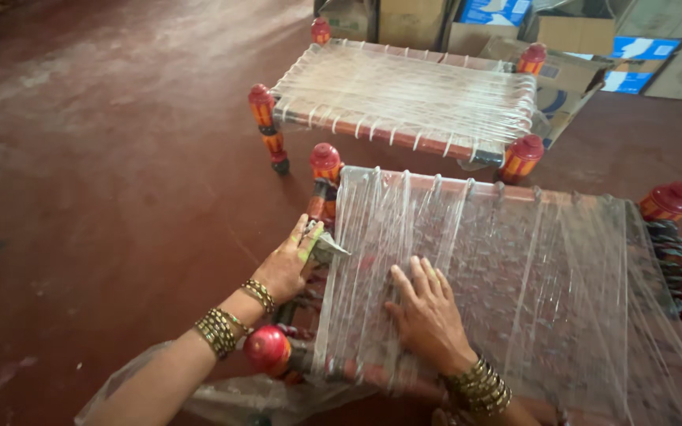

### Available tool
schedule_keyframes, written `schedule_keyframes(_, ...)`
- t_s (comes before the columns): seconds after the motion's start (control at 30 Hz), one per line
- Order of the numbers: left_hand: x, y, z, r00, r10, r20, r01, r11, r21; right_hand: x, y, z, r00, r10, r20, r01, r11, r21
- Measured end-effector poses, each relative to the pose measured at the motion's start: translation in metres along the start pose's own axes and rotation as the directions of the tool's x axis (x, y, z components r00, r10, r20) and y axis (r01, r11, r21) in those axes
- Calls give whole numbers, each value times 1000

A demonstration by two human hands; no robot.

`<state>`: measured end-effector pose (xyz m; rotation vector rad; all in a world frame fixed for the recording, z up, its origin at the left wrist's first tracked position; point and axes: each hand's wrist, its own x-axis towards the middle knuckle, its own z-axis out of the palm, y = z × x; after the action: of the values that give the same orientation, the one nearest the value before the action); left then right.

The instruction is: The person sits on the floor in front of a woven cot wrapped in clear plastic film and wipes its surface with a cloth, smoothing the film over the frame. They turn and reposition the cot and pull the plastic wrap tight around its edges.

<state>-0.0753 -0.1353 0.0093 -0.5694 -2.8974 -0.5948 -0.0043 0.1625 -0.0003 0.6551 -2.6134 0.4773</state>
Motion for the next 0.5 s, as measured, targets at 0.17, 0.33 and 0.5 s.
schedule_keyframes(0.17,40,-3,7,960,-274,51,278,957,-82,-4,-3,-1,1000,2,4,-2,1000,2)
schedule_keyframes(0.33,90,5,15,892,102,-441,-122,992,-18,-4,-6,-4,1000,12,24,-13,1000,8)
schedule_keyframes(0.5,150,8,0,730,154,-665,-77,987,143,-7,-6,-1,1000,12,28,-12,1000,-16)
